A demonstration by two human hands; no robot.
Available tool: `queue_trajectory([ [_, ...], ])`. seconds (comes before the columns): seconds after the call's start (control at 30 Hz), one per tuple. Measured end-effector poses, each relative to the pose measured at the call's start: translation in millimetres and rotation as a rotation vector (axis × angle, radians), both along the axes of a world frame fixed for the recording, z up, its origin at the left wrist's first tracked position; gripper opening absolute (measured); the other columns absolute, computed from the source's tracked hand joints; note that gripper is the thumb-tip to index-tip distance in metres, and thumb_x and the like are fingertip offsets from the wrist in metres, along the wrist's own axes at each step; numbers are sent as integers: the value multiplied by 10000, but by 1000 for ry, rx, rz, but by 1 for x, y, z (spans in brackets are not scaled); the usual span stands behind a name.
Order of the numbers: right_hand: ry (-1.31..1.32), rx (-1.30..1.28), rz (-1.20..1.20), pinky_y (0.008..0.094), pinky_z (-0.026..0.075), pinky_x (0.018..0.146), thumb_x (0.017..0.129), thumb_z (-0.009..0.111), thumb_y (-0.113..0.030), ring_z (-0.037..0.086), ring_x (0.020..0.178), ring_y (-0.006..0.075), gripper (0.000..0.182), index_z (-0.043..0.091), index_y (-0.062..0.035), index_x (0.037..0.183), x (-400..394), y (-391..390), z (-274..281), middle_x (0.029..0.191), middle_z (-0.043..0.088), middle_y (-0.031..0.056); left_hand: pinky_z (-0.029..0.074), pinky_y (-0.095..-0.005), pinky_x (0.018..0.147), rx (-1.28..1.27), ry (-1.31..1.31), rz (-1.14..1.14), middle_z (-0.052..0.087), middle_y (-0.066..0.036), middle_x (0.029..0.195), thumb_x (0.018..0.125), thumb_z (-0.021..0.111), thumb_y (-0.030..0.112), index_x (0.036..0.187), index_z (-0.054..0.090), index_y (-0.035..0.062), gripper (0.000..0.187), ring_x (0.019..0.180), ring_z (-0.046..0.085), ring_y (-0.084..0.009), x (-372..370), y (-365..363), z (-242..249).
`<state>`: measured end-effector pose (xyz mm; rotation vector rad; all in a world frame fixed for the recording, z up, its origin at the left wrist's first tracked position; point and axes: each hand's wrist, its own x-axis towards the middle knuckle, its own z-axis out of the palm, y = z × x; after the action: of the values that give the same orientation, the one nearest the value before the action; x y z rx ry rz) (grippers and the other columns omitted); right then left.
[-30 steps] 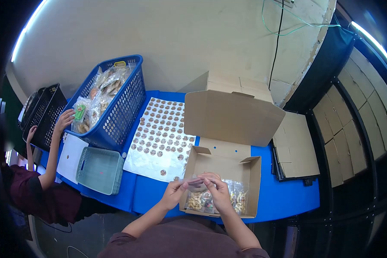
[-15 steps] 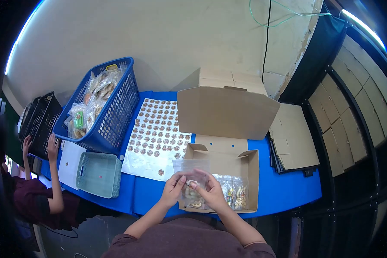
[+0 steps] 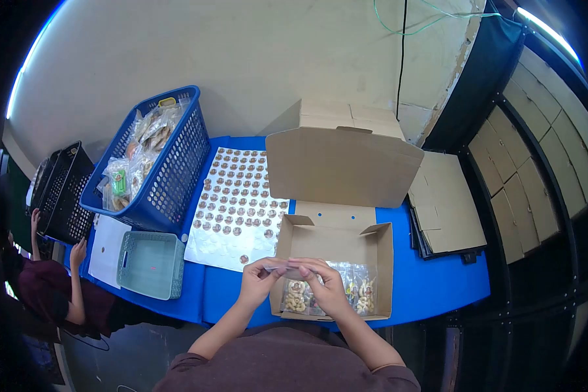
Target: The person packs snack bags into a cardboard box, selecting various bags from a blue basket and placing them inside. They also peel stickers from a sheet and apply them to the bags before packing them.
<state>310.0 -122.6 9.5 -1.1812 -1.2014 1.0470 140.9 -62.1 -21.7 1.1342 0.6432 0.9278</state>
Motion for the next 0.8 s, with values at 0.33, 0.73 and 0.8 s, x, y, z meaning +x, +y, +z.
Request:
queue_trajectory([
  [0.33, -79, -40, -117, 345, 413, 952, 975, 451, -309, 561, 1080, 231, 431, 532, 10, 1253, -3, -3, -10, 1269, 546, 155, 353, -345, 1015, 217, 31, -41, 453, -163, 1333, 958, 492, 265, 1298, 468, -8, 436, 1196, 492, -256, -6, 4, 10],
  [0.73, -330, 119, -266, 381, 384, 953, 778, 718, -169, 536, 1060, 245, 325, 658, -78, 1085, -3, -1, -11, 1205, 584, 116, 375, -366, 1015, 262, 266, 4, 687, -98, 1001, 824, 676, 82, 1022, 688, 39, 203, 1048, 591, -210, 2, -17, 10],
  [0.8, -179, 67, -94, 368, 402, 933, 778, 723, -170, 556, 1027, 227, 244, 698, -62, 995, 0, -4, -20, 1157, 614, 111, 387, -363, 1010, 274, 288, 26, 702, -91, 942, 835, 664, 77, 987, 699, 31, 162, 1007, 612, -192, -3, -14, 7],
])
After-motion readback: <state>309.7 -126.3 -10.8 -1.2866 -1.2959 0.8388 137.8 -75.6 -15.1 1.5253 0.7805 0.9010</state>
